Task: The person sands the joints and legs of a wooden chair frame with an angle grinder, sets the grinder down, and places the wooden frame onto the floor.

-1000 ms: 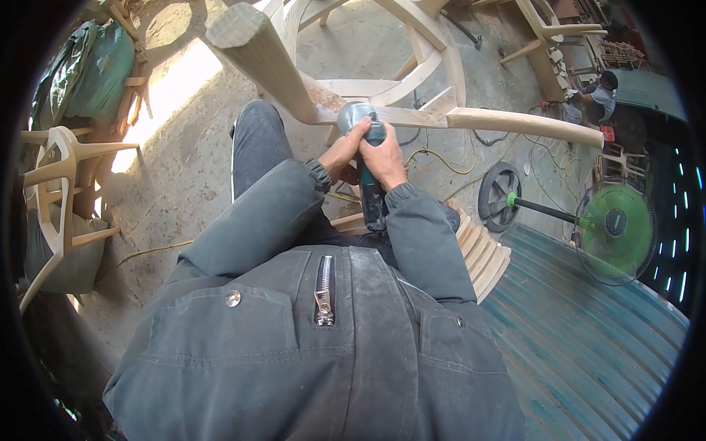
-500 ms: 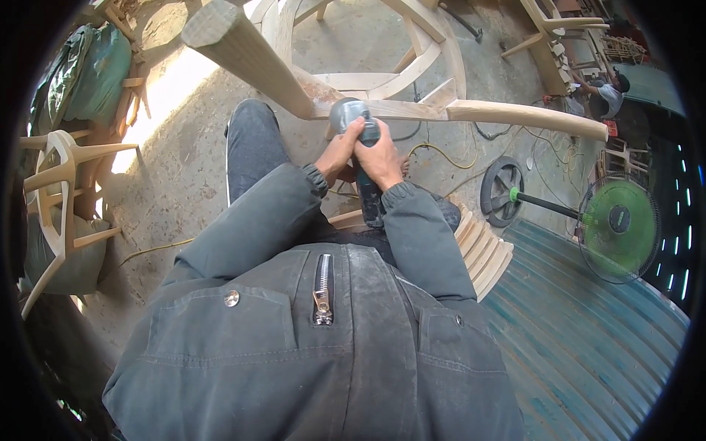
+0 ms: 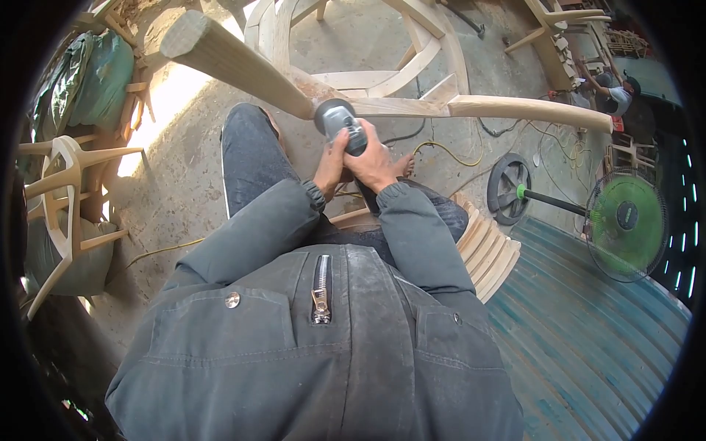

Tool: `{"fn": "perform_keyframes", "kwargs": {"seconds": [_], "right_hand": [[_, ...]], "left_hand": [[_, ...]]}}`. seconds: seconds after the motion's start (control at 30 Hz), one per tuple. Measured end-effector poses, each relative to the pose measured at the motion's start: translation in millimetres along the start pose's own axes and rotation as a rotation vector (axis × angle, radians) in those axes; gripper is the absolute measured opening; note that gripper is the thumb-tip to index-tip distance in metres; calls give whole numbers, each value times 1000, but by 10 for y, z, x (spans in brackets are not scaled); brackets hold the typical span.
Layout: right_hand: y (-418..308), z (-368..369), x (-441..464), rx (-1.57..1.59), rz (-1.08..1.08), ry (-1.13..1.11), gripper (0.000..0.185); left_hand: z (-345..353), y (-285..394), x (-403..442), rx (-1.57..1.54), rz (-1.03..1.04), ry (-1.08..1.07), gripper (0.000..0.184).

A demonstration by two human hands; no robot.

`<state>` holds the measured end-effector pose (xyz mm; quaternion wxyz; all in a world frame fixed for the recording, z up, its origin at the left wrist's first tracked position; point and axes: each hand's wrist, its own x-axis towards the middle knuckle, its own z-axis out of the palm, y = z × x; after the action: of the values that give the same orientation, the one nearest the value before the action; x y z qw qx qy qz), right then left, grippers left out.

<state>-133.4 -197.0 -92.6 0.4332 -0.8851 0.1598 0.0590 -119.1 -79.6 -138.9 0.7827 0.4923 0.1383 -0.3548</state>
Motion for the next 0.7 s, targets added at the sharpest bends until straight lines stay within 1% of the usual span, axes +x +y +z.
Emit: {"fn": "perform_keyframes", "kwargs": {"seconds": [0.03, 0.07, 0.1, 0.17, 0.2, 0.23, 0.3, 0.33, 0.37, 0.4, 0.43, 0.47, 0.5, 0.53, 0.57, 0.63, 0.7], "right_hand": [[2, 3, 26, -13, -8, -71, 81], [10, -23, 25, -46, -3, -112, 81], [58, -62, 9, -48, -1, -108, 81], [275, -183, -13, 2, -12, 18, 80], [419, -240, -18, 12, 10, 126, 79], [480, -340, -27, 55, 22, 182, 78], [546, -491, 24, 147, 137, 206, 78], [527, -535, 92, 251, 196, 152, 77], [510, -559, 163, 252, 196, 156, 77], [394, -580, 231, 178, 171, 73, 76], [288, -584, 300, 106, 144, -10, 75], [202, -554, 372, -19, 110, -57, 75], [58, -514, 410, -10, 99, -119, 76], [-10, -456, 456, -35, 89, -141, 78], [-68, -401, 499, -63, 80, -166, 80], [-236, -352, 555, -69, 109, -187, 81], [-342, -339, 551, -83, 147, -209, 82]], "left_hand": [[4, -72, -19, -166, 167, 78, 66], [20, -145, -35, -209, 219, 84, 62], [82, -185, -6, -209, 219, 79, 62], [302, -264, 93, -167, 230, 51, 56], [387, -263, 172, -84, 153, -7, 50], [446, -252, 312, 85, 139, -102, 62], [569, -233, 560, 380, -102, -76, 79], [599, -48, 484, 368, -120, -116, 90], [595, 41, 439, 370, -120, -119, 90], [575, 68, 429, 260, -103, -54, 89], [569, 235, 332, 151, -87, 12, 88], [538, 382, 178, 70, -177, 59, 87], [481, 371, 167, -4, -107, 85, 84], [377, 449, 138, 44, -174, 27, 90], [280, 528, 115, 89, -244, -30, 99], [239, 694, 63, 81, -237, -15, 98], [211, 706, 28, 66, -237, -5, 98]]}}
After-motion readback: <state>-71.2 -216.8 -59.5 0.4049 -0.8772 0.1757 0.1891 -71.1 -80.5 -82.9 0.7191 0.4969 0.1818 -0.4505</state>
